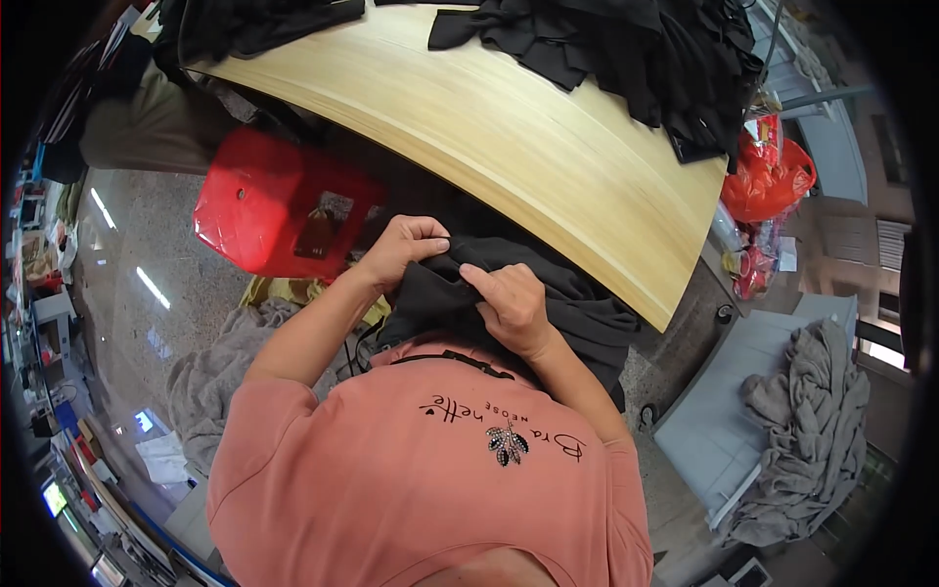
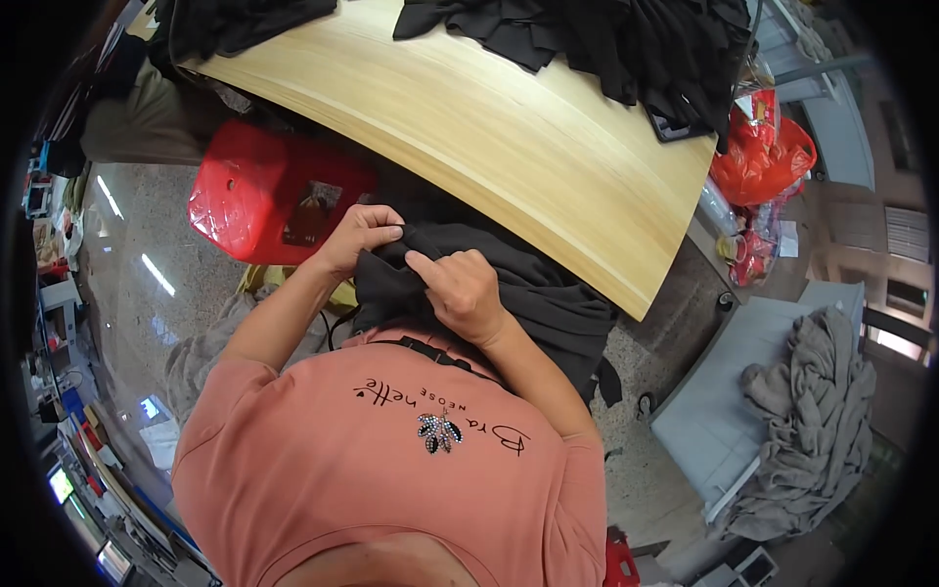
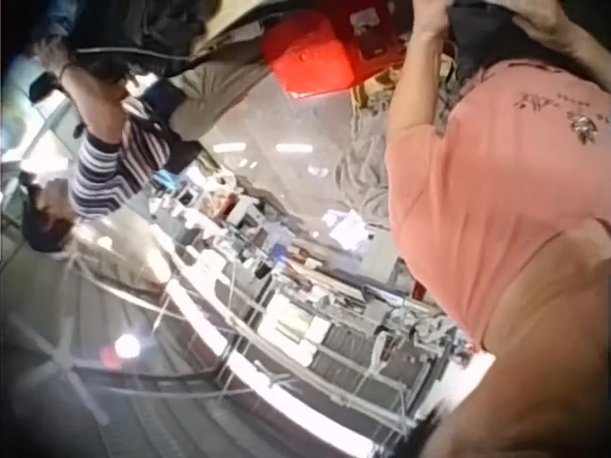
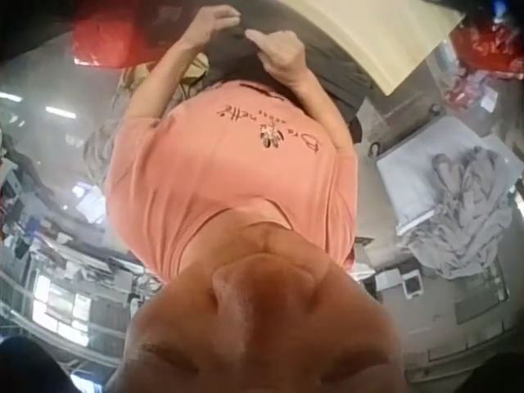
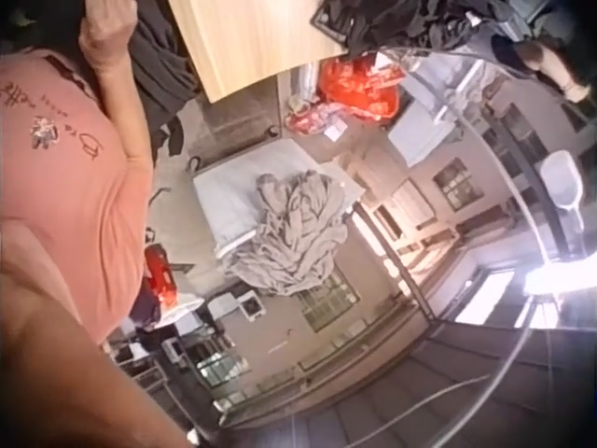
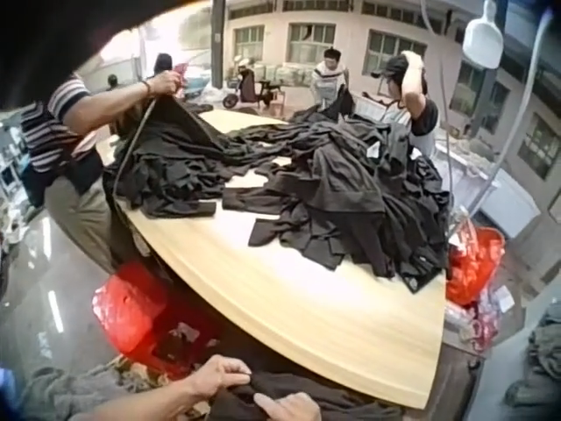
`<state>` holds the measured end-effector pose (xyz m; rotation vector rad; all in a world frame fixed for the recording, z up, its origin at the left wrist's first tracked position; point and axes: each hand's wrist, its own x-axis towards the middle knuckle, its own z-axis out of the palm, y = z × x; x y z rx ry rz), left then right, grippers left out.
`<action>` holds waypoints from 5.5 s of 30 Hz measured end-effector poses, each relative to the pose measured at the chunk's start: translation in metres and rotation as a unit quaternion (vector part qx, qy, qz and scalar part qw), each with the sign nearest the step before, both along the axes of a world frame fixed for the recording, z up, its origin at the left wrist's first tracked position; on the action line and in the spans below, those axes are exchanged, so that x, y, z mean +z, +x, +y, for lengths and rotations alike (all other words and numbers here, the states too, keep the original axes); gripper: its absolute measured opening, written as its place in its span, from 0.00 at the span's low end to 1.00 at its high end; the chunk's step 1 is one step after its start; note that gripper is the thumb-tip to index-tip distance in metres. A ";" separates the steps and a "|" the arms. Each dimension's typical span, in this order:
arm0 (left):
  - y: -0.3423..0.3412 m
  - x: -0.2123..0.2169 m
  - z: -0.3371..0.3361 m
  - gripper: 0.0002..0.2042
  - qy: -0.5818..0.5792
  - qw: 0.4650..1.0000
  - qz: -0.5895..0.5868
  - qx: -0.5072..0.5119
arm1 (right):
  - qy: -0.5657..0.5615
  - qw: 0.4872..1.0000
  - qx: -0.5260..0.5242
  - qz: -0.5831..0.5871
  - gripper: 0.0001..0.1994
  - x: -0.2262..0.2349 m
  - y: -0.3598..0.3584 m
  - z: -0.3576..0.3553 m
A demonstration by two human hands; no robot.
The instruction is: Inspecting and sorting black fabric pieces on a workbench at a garment factory.
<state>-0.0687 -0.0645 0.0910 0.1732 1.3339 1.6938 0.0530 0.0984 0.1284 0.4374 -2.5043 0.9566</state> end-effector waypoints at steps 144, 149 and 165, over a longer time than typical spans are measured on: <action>0.092 0.044 0.093 0.05 0.078 0.836 0.525 -0.138 | -0.016 0.755 -0.505 -0.418 0.11 0.010 0.293 0.031; 0.019 -0.041 -0.001 0.11 -0.213 0.758 0.616 -0.019 | 0.090 0.867 -0.463 -0.162 0.22 -0.002 0.182 0.059; 0.004 -0.031 -0.060 0.19 0.001 0.996 -0.045 0.072 | -0.494 0.355 -0.727 0.319 0.15 -0.022 0.396 0.170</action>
